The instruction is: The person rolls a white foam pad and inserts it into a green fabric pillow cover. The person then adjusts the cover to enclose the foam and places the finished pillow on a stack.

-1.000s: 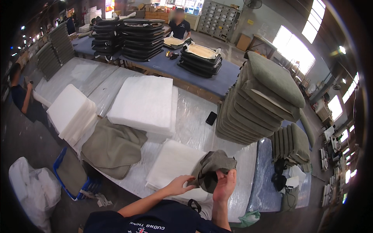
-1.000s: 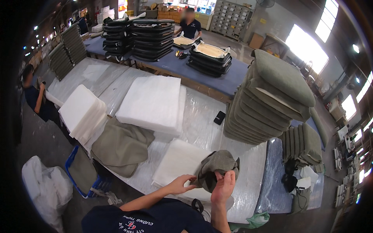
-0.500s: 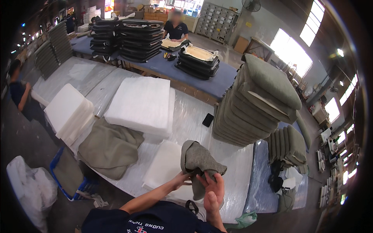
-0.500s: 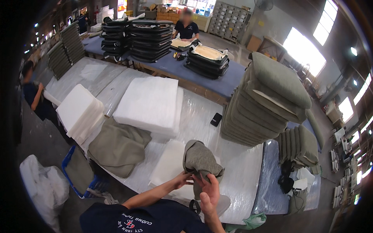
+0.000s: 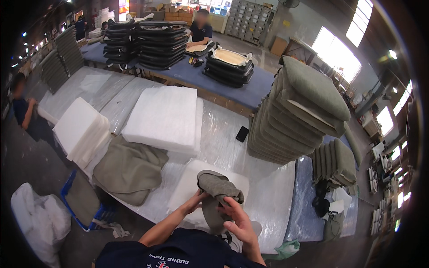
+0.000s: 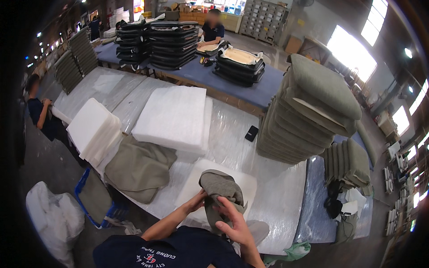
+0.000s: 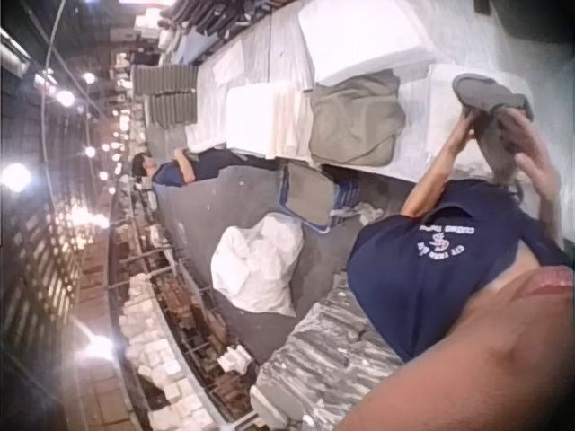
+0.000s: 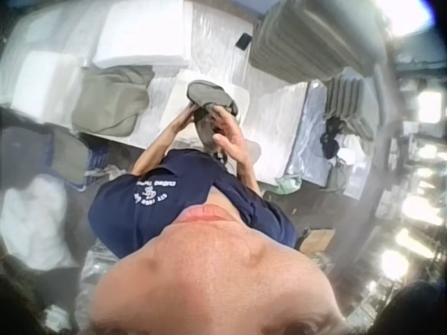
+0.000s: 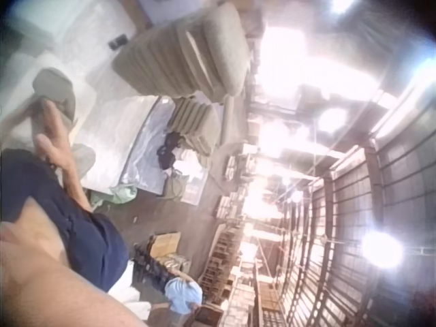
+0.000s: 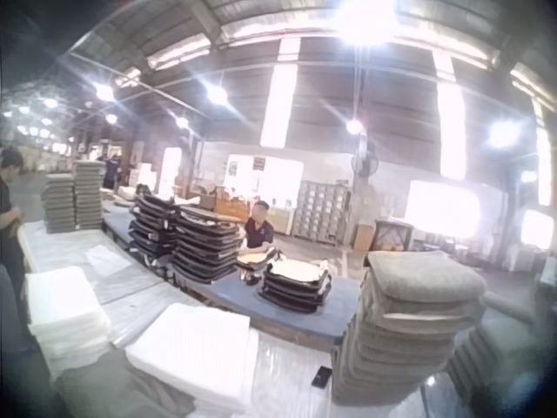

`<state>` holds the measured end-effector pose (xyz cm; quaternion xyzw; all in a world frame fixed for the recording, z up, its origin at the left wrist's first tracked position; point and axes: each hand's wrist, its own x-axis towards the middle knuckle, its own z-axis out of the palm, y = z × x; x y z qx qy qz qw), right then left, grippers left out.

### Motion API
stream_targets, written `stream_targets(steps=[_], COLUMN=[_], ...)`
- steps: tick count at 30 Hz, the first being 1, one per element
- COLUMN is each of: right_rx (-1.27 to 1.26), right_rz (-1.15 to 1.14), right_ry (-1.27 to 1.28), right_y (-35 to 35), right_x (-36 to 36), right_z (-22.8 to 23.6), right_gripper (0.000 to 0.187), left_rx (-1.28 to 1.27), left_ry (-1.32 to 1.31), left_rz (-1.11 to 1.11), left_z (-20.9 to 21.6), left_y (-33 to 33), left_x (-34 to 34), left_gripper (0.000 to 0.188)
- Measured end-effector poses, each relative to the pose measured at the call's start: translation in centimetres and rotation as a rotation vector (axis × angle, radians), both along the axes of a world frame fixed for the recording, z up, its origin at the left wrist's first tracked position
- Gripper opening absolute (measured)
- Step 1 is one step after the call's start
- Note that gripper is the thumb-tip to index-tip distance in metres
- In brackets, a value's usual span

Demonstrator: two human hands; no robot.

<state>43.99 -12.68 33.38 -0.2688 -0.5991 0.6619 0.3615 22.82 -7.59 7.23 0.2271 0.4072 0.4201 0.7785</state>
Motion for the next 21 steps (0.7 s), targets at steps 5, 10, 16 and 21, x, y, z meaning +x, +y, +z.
stream_targets(steps=[5, 10, 16, 21], right_rx=[-0.052, -0.035, -0.001, 0.102], right_rz=[0.064, -0.245, -0.702, -0.727], right_ry=[0.034, 0.339, 0.207, -0.308], right_y=[0.0, 2.2, 5.0, 6.4], right_x=[-0.2, 0.6, 3.0, 4.9], right_z=[0.4, -0.9, -2.1, -8.7], right_gripper=[0.088, 0.091, 0.083, 0.095], left_rx=[-0.017, -0.109, -0.129, -0.002], left_ry=[0.221, -0.030, -0.630, -0.934], left_rz=[-0.139, 0.002, 0.053, -0.024], left_z=[-1.5, -1.5, 3.2, 10.8], left_y=[-1.9, -2.6, -3.0, -2.6], left_x=[-0.4, -0.7, -3.7, -3.8], left_gripper=[0.080, 0.052, 0.057, 0.062])
